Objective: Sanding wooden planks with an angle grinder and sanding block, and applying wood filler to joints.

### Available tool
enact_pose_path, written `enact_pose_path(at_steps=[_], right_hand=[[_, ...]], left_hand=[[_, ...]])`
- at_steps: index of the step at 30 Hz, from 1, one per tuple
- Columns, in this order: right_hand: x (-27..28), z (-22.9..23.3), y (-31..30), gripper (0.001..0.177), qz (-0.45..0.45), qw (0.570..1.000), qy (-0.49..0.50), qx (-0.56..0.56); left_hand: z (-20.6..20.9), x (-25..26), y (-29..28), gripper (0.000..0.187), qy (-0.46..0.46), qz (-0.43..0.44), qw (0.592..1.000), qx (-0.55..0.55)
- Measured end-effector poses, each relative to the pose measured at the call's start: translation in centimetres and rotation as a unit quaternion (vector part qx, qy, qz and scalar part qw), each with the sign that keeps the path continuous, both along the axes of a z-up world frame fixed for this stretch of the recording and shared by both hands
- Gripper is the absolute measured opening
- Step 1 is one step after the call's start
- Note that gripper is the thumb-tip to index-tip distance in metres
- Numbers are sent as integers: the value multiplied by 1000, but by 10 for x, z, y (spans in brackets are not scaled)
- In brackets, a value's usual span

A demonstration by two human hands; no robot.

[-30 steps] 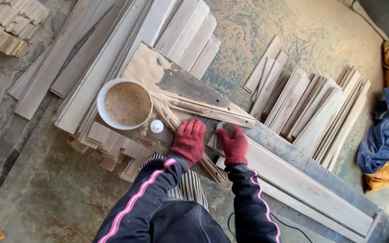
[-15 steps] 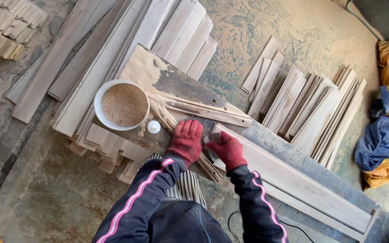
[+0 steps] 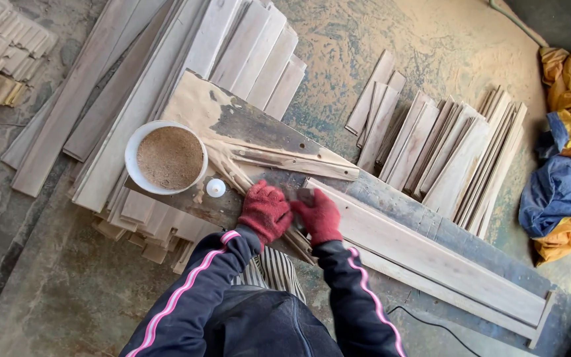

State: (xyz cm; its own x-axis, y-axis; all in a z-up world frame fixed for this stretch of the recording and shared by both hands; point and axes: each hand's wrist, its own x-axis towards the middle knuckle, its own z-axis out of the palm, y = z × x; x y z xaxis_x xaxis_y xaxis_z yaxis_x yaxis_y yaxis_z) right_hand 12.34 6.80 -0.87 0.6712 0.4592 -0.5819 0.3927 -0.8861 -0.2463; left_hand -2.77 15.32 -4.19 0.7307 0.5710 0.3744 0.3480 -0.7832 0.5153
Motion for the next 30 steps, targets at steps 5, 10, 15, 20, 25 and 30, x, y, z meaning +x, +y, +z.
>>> enact_pose_path(at_steps=[5,10,15,20,25,30], right_hand=[[0,4,-7,68,40,999,-20,26],[12,-2,-29,69,75,997,-3,15],[14,-14,14,69,102,993,-47,28],[53,-16,17,56,-76,987,-114,81],[36,-6,-28,67,-87,990,-92,65],[-4,5,-4,65,-53,997,-53,32]], left_hand=[[22,-2,6,23,26,-28,999,-1],[19,-4,4,24,14,-19,1000,-7],[27,-5,9,23,20,-35,999,0],[19,0,5,22,-31,-12,999,24],[18,1,7,17,-26,-4,999,32],[26,5,9,19,77,-31,996,8]])
